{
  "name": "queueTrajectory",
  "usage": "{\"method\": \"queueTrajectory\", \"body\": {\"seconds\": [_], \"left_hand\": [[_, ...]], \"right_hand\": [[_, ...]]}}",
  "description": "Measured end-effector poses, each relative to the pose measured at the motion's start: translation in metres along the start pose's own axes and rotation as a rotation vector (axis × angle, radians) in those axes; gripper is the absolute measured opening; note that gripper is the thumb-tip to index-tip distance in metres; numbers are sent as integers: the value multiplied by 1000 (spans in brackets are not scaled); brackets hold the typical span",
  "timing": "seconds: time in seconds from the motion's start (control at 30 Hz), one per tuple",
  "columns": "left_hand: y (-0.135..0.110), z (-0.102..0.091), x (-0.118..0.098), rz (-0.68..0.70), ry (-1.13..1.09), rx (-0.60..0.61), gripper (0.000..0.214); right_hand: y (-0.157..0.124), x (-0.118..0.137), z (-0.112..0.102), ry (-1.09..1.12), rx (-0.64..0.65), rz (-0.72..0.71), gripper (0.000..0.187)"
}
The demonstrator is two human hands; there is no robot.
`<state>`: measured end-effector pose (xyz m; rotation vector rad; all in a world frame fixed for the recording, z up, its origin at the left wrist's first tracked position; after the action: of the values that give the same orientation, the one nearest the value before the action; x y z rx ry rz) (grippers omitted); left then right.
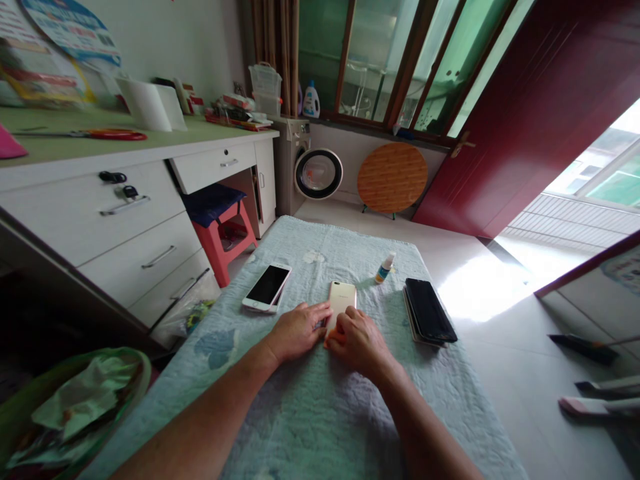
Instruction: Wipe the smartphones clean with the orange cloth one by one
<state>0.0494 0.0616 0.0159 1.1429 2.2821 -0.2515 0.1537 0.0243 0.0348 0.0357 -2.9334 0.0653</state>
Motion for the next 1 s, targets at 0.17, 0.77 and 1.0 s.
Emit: {"method": "queueTrajectory", "body": {"seconds": [0.17, 0.77, 1.0], "left_hand": [[0, -1, -1, -2, 15, -2, 46], [-1, -2, -2, -7, 20, -6, 47], [-1, -3, -2, -17, 7, -9, 49]], "right_hand": [[0, 1, 0, -1, -2, 7, 24], [0, 3, 4, 6, 23, -16, 11], [0, -1, 1, 33, 58, -11, 13]]}}
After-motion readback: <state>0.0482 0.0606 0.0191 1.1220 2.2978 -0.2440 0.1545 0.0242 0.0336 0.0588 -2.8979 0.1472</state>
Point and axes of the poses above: each hand's wrist, its own y-axis towards the middle knuckle, its own z-axis out of the palm, x = y × z, the point moved 8 cm from there along y, towards the middle knuckle, and after that the axes turned 10 degrees about z, right-handed, at the moved point
